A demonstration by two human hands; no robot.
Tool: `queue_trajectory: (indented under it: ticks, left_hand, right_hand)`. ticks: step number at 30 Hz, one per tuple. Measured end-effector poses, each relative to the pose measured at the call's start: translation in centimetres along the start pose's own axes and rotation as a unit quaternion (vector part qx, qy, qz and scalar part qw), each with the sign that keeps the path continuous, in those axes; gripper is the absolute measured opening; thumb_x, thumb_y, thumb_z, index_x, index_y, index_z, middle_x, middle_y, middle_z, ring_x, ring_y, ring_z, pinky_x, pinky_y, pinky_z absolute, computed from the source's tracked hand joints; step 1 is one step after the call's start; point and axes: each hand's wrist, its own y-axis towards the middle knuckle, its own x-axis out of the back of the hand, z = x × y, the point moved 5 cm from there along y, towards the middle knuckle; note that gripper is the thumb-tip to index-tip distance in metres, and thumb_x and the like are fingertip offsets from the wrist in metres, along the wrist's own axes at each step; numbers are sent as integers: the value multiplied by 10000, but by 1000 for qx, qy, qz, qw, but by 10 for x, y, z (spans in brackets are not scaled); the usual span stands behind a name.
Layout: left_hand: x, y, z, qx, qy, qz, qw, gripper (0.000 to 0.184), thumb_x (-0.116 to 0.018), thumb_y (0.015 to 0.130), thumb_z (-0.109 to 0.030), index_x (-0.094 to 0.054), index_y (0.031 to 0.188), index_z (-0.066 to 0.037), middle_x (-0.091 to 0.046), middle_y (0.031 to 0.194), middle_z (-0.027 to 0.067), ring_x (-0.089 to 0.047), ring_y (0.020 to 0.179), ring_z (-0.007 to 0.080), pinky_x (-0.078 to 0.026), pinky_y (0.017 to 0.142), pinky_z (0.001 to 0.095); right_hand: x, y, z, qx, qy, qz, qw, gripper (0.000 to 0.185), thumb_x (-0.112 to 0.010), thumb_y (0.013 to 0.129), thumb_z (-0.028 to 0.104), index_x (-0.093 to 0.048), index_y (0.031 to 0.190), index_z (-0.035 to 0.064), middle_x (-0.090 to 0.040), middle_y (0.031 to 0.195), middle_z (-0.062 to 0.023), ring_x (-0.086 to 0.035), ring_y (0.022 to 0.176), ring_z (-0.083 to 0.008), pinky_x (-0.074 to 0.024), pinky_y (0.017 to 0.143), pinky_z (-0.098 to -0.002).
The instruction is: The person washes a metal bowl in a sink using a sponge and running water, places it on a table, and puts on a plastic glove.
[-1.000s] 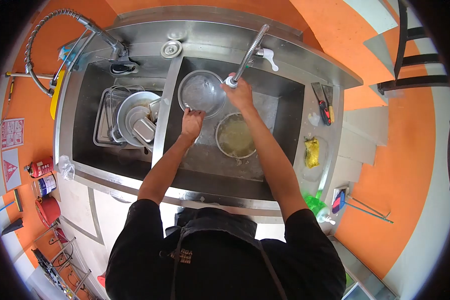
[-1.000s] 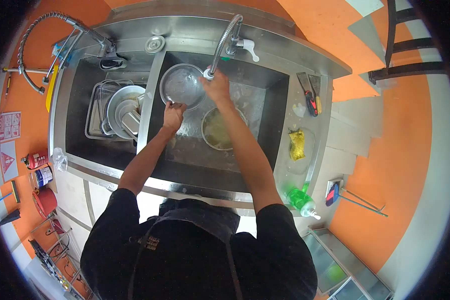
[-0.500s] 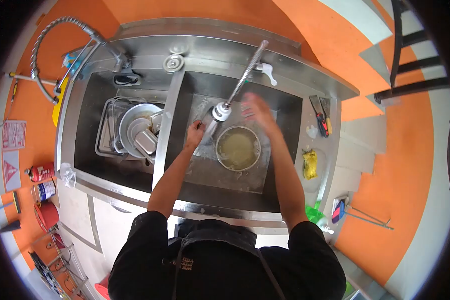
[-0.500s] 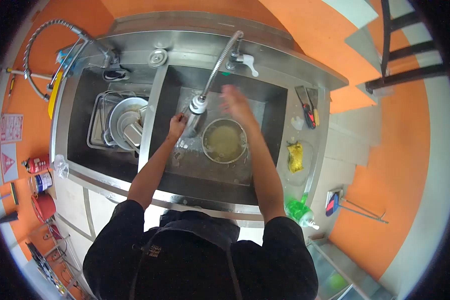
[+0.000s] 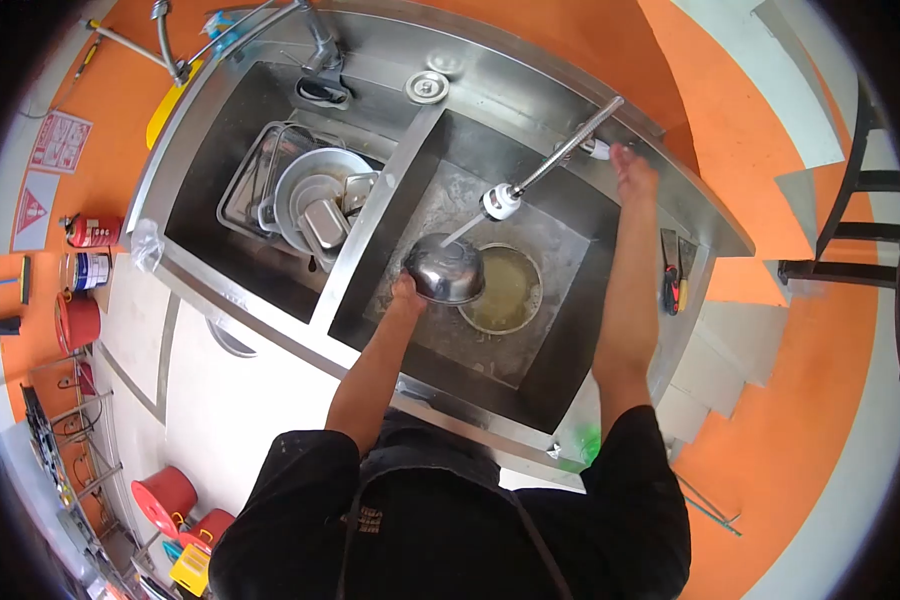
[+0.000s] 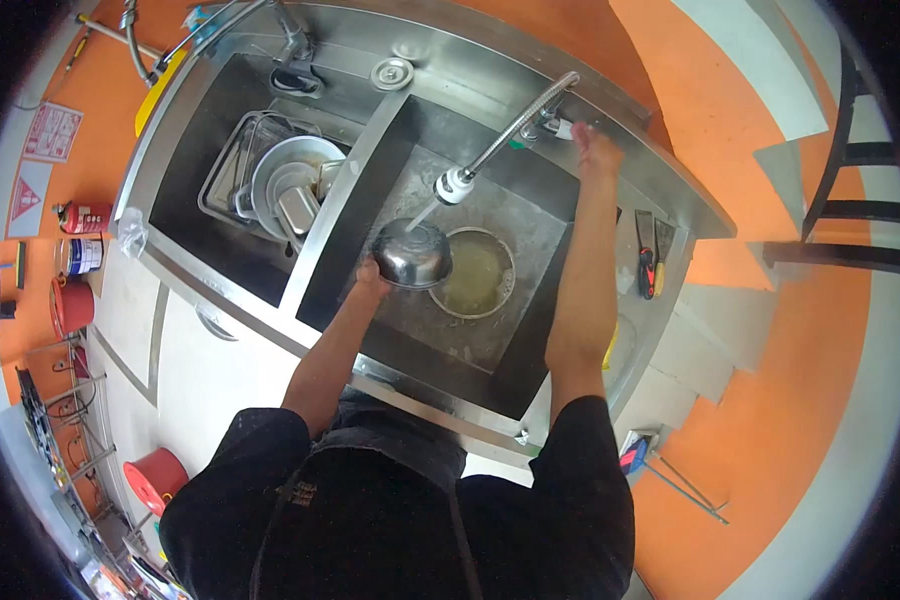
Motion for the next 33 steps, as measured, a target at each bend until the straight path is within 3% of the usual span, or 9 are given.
queue_trajectory:
  ticks: [6,10,12,14,19,22,25,27,33]
  left_hand:
    - [-36,-91,-40,-164,242,25,956,463,-669,777,-340,-538,1086,-21,-607,1000,122,-607,818,257,-493,730,386]
    - [-46,-110,-27,-433,612,163,642,332,-650,766,-274,-574,992,-42,-631,883,121,-622,790,269,-488,685,371]
    - [-63,-161,-1,-490,728,203,435,269,-626,766,-235,-577,960,-56,-634,848,119,-622,797,282,-482,667,374]
    - [-64,-182,22,-466,774,227,364,187,-575,795,-201,-587,960,-115,-623,925,79,-604,872,283,-436,790,426]
    - [-44,-185,55,-452,819,222,273,296,-594,780,-184,-565,1072,-146,-592,1030,62,-556,997,247,-352,913,468]
    - [-27,-229,31,-619,677,199,345,271,-618,765,-194,-566,1024,-129,-581,1006,71,-529,1027,259,-344,900,497]
    - [17,-276,-24,-614,607,156,479,257,-634,739,-138,-579,986,-92,-574,984,113,-537,987,304,-391,873,439]
    - [79,-292,-60,-596,558,86,571,236,-623,729,-103,-580,959,-76,-581,937,126,-548,941,320,-427,823,404]
    - [311,-350,-79,-519,396,-242,717,151,-571,790,-88,-594,917,-10,-611,888,139,-606,837,277,-483,732,364]
  right_hand:
    - [-10,9,15,-35,-135,137,981,162,-465,844,16,-506,977,-65,-592,838,-195,-630,777,-302,-566,641,-366]
    - [33,-100,-38,-87,-146,207,963,144,-537,850,161,-566,901,29,-611,734,-85,-610,616,-198,-515,529,-325]
    - [63,-156,-96,-146,-407,236,870,625,-592,781,517,-495,1174,41,-611,977,-168,-623,735,-244,-518,591,-361]
    - [70,-234,-128,-301,-449,255,802,871,-589,718,627,-364,1303,22,-464,1208,-256,-596,900,-378,-543,661,-423]
    - [111,-242,-193,-227,-433,220,844,540,-586,748,267,-457,1179,-32,-513,1142,-286,-592,926,-392,-531,685,-451]
    - [66,-217,-158,52,-703,360,612,505,-514,714,71,-469,1213,10,-574,996,-285,-595,838,-409,-477,746,-439]
    - [3,-289,-63,377,-577,386,613,542,-468,722,-40,-452,1253,69,-534,1122,-261,-538,1024,-381,-435,870,-408]
    - [3,-303,-73,271,-340,425,794,528,-506,732,-62,-430,1251,-4,-496,1236,-199,-449,1184,-298,-334,999,-353]
    - [17,-300,-121,473,-631,408,460,318,-441,871,104,-519,1148,-31,-576,1055,-209,-577,921,-277,-445,815,-370]
